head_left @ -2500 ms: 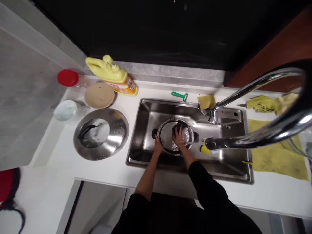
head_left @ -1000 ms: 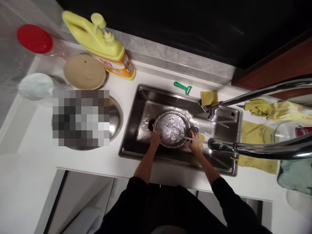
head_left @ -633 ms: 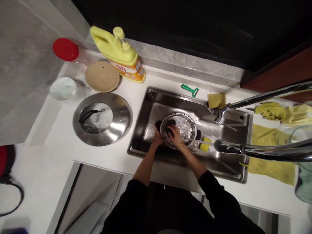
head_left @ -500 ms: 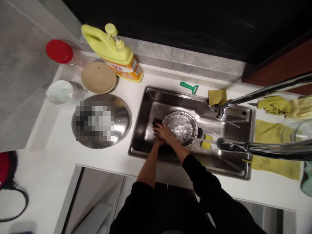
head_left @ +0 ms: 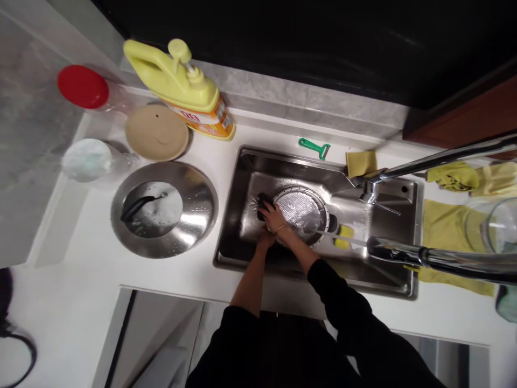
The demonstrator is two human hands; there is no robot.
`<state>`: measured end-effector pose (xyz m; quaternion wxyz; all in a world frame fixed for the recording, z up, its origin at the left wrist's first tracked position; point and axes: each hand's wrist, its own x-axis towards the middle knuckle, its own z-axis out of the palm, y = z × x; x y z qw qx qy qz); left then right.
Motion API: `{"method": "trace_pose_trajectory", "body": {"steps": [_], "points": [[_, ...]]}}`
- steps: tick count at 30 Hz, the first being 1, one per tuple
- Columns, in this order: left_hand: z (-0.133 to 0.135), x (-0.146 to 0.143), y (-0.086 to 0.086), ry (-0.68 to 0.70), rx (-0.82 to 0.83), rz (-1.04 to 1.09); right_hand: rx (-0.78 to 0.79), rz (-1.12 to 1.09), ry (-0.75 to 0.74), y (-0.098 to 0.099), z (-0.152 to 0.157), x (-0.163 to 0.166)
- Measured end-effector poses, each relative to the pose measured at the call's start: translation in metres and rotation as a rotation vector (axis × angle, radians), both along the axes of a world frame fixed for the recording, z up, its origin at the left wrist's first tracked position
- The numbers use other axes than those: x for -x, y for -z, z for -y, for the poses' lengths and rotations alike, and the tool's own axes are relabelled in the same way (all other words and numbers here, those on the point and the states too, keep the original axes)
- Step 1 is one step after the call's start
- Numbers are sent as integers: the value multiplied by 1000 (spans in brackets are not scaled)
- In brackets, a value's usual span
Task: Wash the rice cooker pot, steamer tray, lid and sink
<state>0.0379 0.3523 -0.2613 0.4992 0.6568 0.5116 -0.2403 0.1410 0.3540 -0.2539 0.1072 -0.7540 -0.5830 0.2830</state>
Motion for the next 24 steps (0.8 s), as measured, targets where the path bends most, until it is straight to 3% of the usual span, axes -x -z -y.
{"method": "trace_pose_trajectory", "body": {"steps": [2,6,8,12,15,17,19,21,24], "points": [[0,1,-2,-1,9,-52,-16,36,145,1,-9,-20],[2,1,-8,-7,-20,-154,-19,145,693,-1,-12,-92],[4,0,-11,9,-124,-197,-30,148,866,-2,18,-116],[5,-4,-13,102,-473,-247,-26,160,1096,-2,124,-119],[7,-4,-11,132,-573,-202,33,177,1064,-7,180,-106],[8,-1,-7,116,-586,-146,-37,158,966,-10,181,-101],[7,2,-3,63,-569,-76,-178,86,835,-11,153,-97],[1,5,1,-96,-489,1,-281,-32,696,-9,109,-86],[-21,4,5,-339,-359,93,-241,-194,517,-3,50,-47]]}}
